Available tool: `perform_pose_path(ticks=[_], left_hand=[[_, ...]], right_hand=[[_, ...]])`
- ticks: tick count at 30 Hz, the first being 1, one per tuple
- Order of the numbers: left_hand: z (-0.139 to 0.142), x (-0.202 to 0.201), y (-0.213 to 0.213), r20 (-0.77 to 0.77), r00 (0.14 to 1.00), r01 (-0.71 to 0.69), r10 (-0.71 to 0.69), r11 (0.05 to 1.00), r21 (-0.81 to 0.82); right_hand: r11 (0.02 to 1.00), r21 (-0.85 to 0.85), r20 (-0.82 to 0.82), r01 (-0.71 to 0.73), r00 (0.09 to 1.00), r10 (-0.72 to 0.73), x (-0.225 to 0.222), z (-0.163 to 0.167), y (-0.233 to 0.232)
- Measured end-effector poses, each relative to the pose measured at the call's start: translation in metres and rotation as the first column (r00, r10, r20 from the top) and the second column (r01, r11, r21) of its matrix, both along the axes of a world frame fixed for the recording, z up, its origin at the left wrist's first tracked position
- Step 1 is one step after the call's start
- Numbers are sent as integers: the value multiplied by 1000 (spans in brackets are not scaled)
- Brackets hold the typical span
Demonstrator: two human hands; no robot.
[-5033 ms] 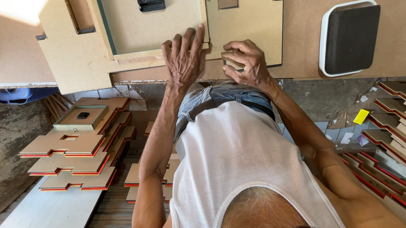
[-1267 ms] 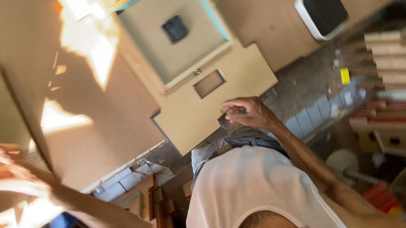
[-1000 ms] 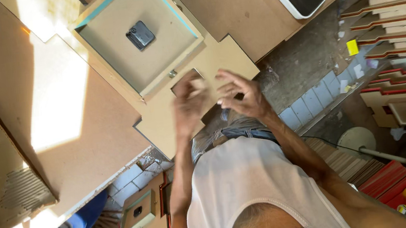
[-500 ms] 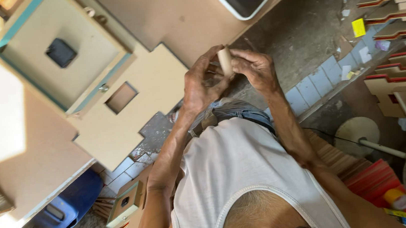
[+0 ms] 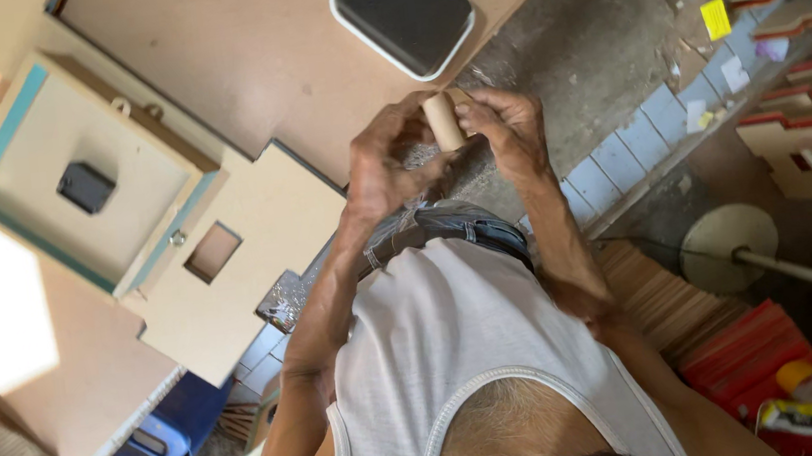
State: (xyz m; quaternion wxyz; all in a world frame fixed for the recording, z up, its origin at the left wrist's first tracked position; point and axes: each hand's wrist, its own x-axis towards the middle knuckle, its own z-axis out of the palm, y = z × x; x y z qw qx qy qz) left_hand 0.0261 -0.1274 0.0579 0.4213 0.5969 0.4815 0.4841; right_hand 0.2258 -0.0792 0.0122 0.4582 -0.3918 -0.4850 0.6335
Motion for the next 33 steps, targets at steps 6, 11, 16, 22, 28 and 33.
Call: perform_pose_path(ticks=[6, 11, 16, 22, 28, 33], left_hand=[[-30, -4, 39, 550, 834, 105, -53, 992, -64], [-71, -19, 63, 741, 626, 66, 243, 930, -361], [-98, -21, 101, 627, 696, -180, 349, 931, -319], [-116, -27, 157, 499, 790, -348, 355, 931, -111], [-126, -65, 168, -266, 865, -414, 425, 905, 100], [-119, -65, 145, -497, 748, -400, 439, 897, 190]], right_hand=[[990, -91, -55, 110, 992, -115, -28, -1, 7], [997, -53, -218, -59, 975, 46, -44, 3, 17], [998, 59, 236, 3, 972, -17, -56, -1, 59], [992, 101, 141, 77, 986, -91, -72, -7, 129], [991, -114, 407, 75, 913, -22, -98, -11, 170], [992, -59, 683, 113, 729, -42, -80, -14, 161]])
